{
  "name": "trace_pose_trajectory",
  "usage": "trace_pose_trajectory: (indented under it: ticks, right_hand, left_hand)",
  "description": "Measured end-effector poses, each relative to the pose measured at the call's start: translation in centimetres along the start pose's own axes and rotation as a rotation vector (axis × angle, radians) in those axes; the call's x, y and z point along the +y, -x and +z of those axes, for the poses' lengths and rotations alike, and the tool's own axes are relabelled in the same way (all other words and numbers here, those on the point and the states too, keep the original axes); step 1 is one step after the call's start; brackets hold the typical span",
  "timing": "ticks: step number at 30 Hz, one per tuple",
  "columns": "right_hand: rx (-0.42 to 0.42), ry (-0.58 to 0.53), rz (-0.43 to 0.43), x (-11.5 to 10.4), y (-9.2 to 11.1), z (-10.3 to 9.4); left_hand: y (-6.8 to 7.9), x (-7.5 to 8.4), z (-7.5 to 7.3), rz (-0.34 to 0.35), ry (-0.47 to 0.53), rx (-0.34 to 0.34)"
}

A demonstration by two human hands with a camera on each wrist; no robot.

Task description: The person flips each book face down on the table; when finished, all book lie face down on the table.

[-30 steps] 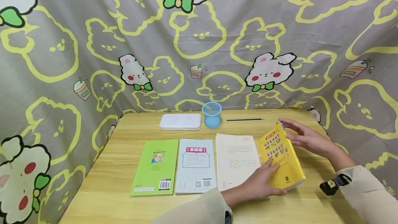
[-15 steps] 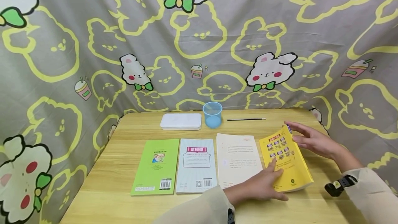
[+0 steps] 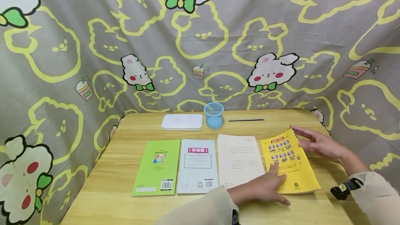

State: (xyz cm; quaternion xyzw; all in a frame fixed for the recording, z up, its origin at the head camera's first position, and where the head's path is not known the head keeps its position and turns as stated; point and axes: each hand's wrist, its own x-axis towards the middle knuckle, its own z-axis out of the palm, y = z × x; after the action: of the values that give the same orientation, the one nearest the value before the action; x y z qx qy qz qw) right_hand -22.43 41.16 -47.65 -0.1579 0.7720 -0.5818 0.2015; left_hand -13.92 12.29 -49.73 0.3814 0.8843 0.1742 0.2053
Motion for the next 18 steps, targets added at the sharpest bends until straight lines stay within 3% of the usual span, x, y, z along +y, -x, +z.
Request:
trace_pose_trajectory:
  ticks: [6,18]
  right_hand:
    - [-0.024,0.034,-0.001,1.1,0.1,-0.5]
    - [-0.067,0.026,-0.079,2.9,0.0,-0.9]
  left_hand:
    - [-0.2,0.3,0.1,0.000,-0.094,-0.033]
    - [-0.1,0.7,0.1,-0.020,-0.148,-0.063]
